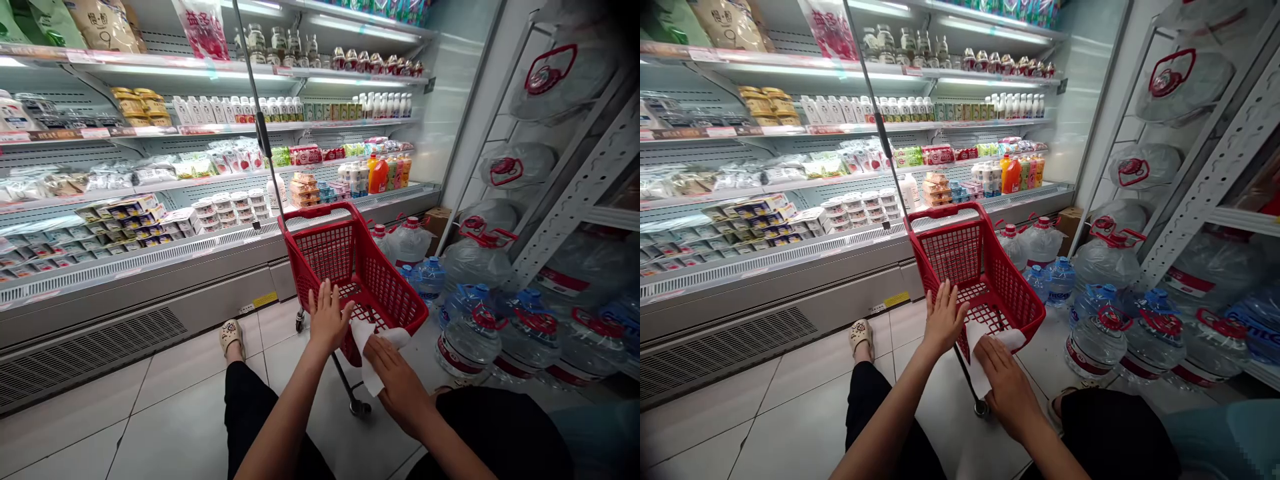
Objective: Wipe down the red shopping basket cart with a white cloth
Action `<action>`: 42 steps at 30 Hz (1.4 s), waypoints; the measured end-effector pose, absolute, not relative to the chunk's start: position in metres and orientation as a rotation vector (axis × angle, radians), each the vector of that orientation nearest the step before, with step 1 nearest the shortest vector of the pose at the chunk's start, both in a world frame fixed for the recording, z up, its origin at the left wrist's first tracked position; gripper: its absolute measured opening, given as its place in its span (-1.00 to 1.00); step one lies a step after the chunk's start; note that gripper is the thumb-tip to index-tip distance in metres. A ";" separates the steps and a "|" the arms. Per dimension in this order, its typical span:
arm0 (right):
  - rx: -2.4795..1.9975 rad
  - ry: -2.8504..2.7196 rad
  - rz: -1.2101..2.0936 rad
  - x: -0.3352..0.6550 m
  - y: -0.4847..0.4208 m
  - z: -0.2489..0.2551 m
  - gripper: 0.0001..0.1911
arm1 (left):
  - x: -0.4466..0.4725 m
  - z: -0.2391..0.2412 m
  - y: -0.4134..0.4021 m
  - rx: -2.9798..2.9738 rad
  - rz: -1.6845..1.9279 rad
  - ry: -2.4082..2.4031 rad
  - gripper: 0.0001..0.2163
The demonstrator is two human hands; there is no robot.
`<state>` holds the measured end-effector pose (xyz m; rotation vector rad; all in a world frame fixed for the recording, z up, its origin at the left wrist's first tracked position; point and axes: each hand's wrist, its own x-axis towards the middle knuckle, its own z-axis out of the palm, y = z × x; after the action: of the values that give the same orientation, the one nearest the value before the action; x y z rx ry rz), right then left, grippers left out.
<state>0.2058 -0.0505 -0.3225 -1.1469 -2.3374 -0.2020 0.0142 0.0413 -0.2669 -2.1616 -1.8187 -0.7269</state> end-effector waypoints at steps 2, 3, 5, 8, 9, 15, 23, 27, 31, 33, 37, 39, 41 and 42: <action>-1.095 -2.390 -0.160 0.208 -0.047 -0.320 -0.02 | 0.018 -0.270 0.030 -2.228 -0.674 -1.718 -0.43; -1.070 -2.411 -0.141 0.213 -0.044 -0.318 -0.01 | 0.018 -0.272 0.025 -2.248 -0.654 -1.677 -0.44; -1.027 -2.447 -0.120 0.228 -0.034 -0.314 -0.03 | 0.012 -0.272 0.015 -2.250 -0.626 -1.643 -0.45; -1.012 -2.461 -0.178 0.261 -0.016 -0.310 -0.13 | -0.007 -0.266 0.012 -2.239 -0.585 -1.664 -0.42; -1.032 -2.448 -0.222 0.271 -0.012 -0.309 -0.16 | -0.012 -0.264 0.013 -2.233 -0.571 -1.684 -0.40; -1.038 -2.428 -0.348 0.257 -0.029 -0.306 -0.06 | 0.000 -0.262 0.012 -2.126 -0.585 -1.830 -0.30; -0.799 -2.581 -0.122 0.218 -0.053 -0.288 0.00 | 0.010 -0.257 -0.022 -2.407 -0.680 -1.863 -0.37; -0.683 -2.644 -0.165 0.243 -0.029 -0.275 -0.09 | -0.037 -0.254 -0.024 -2.419 -0.604 -1.789 -0.33; -0.840 -2.538 -0.235 0.235 -0.007 -0.269 -0.08 | -0.060 -0.256 -0.022 -2.244 -0.588 -1.779 -0.38; -0.939 -2.461 -0.234 0.218 -0.003 -0.270 -0.11 | -0.054 -0.255 -0.026 -2.149 -0.621 -1.806 -0.36; -0.983 -2.433 -0.230 0.188 -0.010 -0.276 -0.13 | -0.020 -0.256 -0.044 -2.262 -0.692 -1.704 -0.23; -0.885 -2.493 -0.242 0.184 -0.015 -0.277 -0.10 | -0.007 -0.258 -0.051 -2.333 -0.701 -1.645 -0.21; -0.786 -2.550 -0.252 0.186 -0.015 -0.275 -0.08 | -0.006 -0.260 -0.053 -2.335 -0.715 -1.632 -0.18; -0.765 -2.566 -0.255 0.189 -0.013 -0.273 -0.07 | -0.009 -0.262 -0.052 -2.328 -0.716 -1.629 -0.17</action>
<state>0.1888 -0.0126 -0.2730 -0.7645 -2.5664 -0.2546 -0.0093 -0.0518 -0.2616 -2.3277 -1.6292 -0.7160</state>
